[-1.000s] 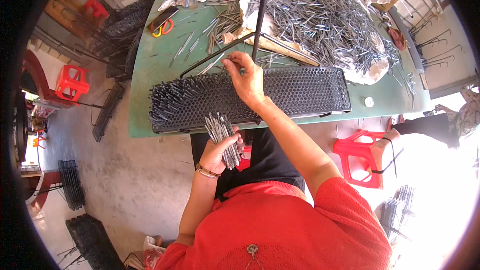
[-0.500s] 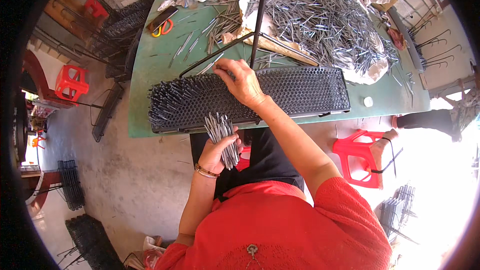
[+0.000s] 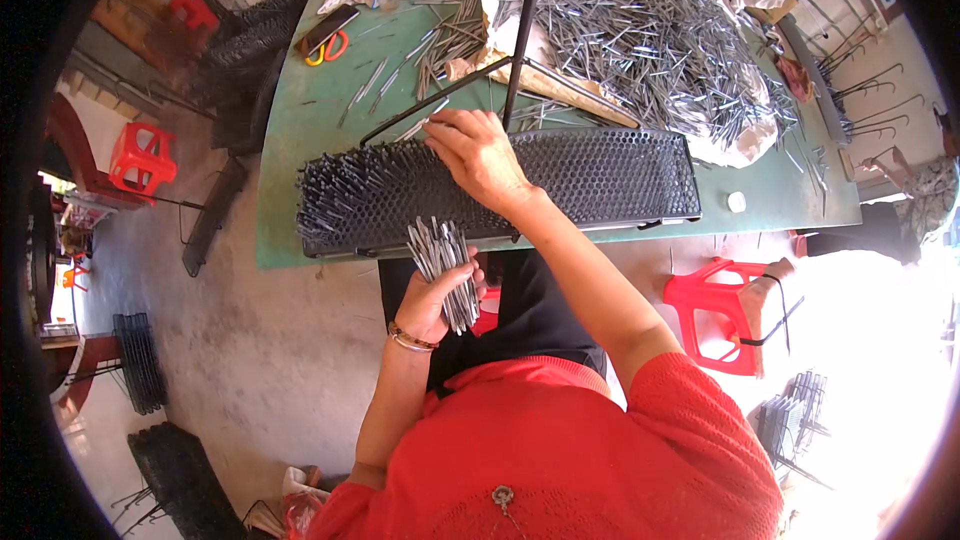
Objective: Inserting thin metal rods into a perforated metal grid template.
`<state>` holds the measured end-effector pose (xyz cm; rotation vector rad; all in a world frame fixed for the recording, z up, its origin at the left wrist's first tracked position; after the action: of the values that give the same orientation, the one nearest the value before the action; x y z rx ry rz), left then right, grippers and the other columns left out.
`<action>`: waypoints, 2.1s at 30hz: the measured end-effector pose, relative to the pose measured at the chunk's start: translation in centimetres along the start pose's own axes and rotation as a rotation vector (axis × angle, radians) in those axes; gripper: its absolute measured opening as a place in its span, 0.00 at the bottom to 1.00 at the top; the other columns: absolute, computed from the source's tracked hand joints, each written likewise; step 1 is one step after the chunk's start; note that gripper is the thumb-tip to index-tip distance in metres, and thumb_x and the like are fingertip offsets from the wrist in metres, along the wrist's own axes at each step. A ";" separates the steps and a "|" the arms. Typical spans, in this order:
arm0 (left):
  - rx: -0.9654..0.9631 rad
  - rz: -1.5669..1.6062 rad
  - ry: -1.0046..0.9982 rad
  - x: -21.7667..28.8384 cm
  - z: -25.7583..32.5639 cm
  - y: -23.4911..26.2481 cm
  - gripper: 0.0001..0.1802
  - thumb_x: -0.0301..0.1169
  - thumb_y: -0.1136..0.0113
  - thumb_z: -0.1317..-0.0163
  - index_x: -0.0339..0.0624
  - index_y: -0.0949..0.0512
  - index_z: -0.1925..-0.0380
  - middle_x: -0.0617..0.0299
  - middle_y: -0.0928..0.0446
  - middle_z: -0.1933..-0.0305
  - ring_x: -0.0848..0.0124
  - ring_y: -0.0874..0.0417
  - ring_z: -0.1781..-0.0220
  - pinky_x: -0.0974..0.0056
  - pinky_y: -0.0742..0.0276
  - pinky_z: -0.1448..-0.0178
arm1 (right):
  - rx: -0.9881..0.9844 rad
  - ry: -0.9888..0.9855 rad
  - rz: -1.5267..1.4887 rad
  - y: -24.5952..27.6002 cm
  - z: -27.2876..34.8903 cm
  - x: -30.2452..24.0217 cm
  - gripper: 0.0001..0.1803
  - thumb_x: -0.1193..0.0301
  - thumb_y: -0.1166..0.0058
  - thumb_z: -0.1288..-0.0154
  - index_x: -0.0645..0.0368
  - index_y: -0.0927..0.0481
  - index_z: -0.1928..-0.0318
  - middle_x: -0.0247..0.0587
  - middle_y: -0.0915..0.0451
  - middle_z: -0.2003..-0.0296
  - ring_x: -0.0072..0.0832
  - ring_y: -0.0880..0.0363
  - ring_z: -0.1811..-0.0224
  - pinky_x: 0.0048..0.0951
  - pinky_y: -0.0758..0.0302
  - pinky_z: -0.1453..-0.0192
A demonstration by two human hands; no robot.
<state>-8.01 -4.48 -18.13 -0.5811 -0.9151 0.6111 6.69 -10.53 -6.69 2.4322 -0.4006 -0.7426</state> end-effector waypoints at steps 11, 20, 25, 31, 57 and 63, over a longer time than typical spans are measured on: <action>0.066 0.055 -0.133 1.6 0.2 -0.7 0.09 0.24 0.42 0.39 0.38 0.25 0.59 0.59 0.22 0.64 0.69 0.18 0.62 0.61 0.16 0.60 | -0.585 -0.725 -0.623 -1.0 7.1 -0.3 0.12 0.68 0.38 0.41 0.66 0.16 0.65 0.35 0.19 0.74 0.17 0.25 0.71 0.22 0.29 0.69; 0.145 0.092 -0.098 0.5 -0.2 0.5 0.12 0.25 0.41 0.41 0.38 0.24 0.56 0.61 0.21 0.60 0.67 0.18 0.56 0.59 0.17 0.53 | -0.147 -0.692 -0.730 1.4 3.1 2.0 0.12 0.73 0.45 0.34 0.68 0.22 0.53 0.37 0.17 0.67 0.18 0.20 0.62 0.19 0.24 0.61; 0.101 0.045 -0.040 -0.3 -0.6 0.5 0.13 0.25 0.41 0.41 0.37 0.25 0.55 0.60 0.22 0.63 0.69 0.18 0.59 0.60 0.17 0.54 | 0.088 -0.543 -0.566 0.8 0.1 2.3 0.10 0.73 0.42 0.37 0.64 0.20 0.56 0.36 0.16 0.68 0.16 0.21 0.66 0.20 0.25 0.62; 0.102 0.042 -0.033 -0.1 -0.4 0.7 0.11 0.26 0.40 0.40 0.37 0.25 0.58 0.59 0.22 0.63 0.66 0.17 0.60 0.59 0.16 0.56 | 0.106 -0.325 -0.315 0.0 -0.6 2.3 0.09 0.71 0.40 0.39 0.59 0.18 0.59 0.36 0.17 0.70 0.18 0.22 0.70 0.22 0.25 0.64; 0.074 -0.083 0.032 0.1 0.2 1.0 0.13 0.29 0.41 0.40 0.37 0.25 0.56 0.58 0.20 0.62 0.70 0.18 0.63 0.65 0.17 0.63 | 0.014 -0.280 -0.416 -0.8 -0.3 3.3 0.06 0.73 0.42 0.38 0.59 0.18 0.61 0.34 0.16 0.65 0.24 0.20 0.61 0.26 0.28 0.53; 0.070 -0.011 0.021 0.3 0.2 0.6 0.14 0.28 0.42 0.40 0.36 0.25 0.55 0.57 0.21 0.61 0.69 0.18 0.62 0.64 0.17 0.61 | -0.023 -0.070 -0.164 -0.8 -0.2 1.2 0.08 0.71 0.40 0.42 0.58 0.17 0.61 0.37 0.17 0.65 0.33 0.21 0.61 0.32 0.31 0.51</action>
<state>-8.16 -3.86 -18.31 -0.5189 -0.8733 0.6237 7.89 -10.32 -7.54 2.4439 -0.2199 -0.8995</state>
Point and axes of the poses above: each hand's wrist, its own z-axis away from the middle knuckle, its own y-axis out of the back of the hand, x = y × z, the point moved 7 cm from there along -z, towards the middle knuckle
